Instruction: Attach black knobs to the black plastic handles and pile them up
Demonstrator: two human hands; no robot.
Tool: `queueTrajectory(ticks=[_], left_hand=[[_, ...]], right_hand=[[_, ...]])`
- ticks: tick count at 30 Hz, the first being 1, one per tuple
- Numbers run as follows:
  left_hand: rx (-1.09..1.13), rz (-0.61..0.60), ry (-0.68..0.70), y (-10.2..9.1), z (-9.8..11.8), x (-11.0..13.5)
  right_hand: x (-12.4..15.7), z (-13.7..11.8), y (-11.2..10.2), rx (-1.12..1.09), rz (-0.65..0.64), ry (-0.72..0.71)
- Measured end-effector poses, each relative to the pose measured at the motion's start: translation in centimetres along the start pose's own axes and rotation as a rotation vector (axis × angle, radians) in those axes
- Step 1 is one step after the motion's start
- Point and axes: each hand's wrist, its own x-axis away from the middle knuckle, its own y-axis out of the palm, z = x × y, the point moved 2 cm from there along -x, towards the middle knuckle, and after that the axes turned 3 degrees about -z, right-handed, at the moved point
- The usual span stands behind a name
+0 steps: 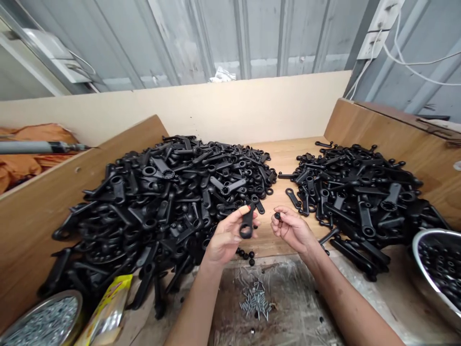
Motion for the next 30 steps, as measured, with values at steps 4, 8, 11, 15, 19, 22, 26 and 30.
queueTrajectory(ticks=[4, 8, 11, 15, 19, 22, 26, 30], left_hand=[[0.013, 0.047, -0.018, 0.2, -0.1, 0.3], [-0.039, 0.24, 0.135, 0.0, -0.3, 0.0], [-0.018, 0.286, 0.135, -0.1, -0.4, -0.2], [-0.013, 0.278, 0.011, -0.2, -1.6, -0.6], [-0.091, 0.282, -0.087, 0.2, -4.2, -0.9], [-0.388, 0.312, -0.045, 0.4, -5.6, -1.1], [-0.749, 0.291, 0.109, 0.5, -6.1, -1.0], [-0.928, 0.306, 0.154, 0.4, -6.1, -0.8]], right_hand=[[0.0, 0.4, 0.0, 0.033, -0.001, 0.01], [0.0, 0.7, -0.1, 0.072, 0.003, 0.03], [-0.1, 0.6, 0.0, 0.085, 0.011, 0.022], [-0.1, 0.6, 0.0, 0.123, 0.023, 0.021], [0.0, 0.8, 0.2, 0.198, 0.02, -0.002], [0.1, 1.1, 0.4, 0.254, 0.027, -0.023], [0.1, 1.5, 0.5, 0.294, 0.054, -0.046], [0.0, 1.8, 0.5, 0.273, 0.086, -0.031]])
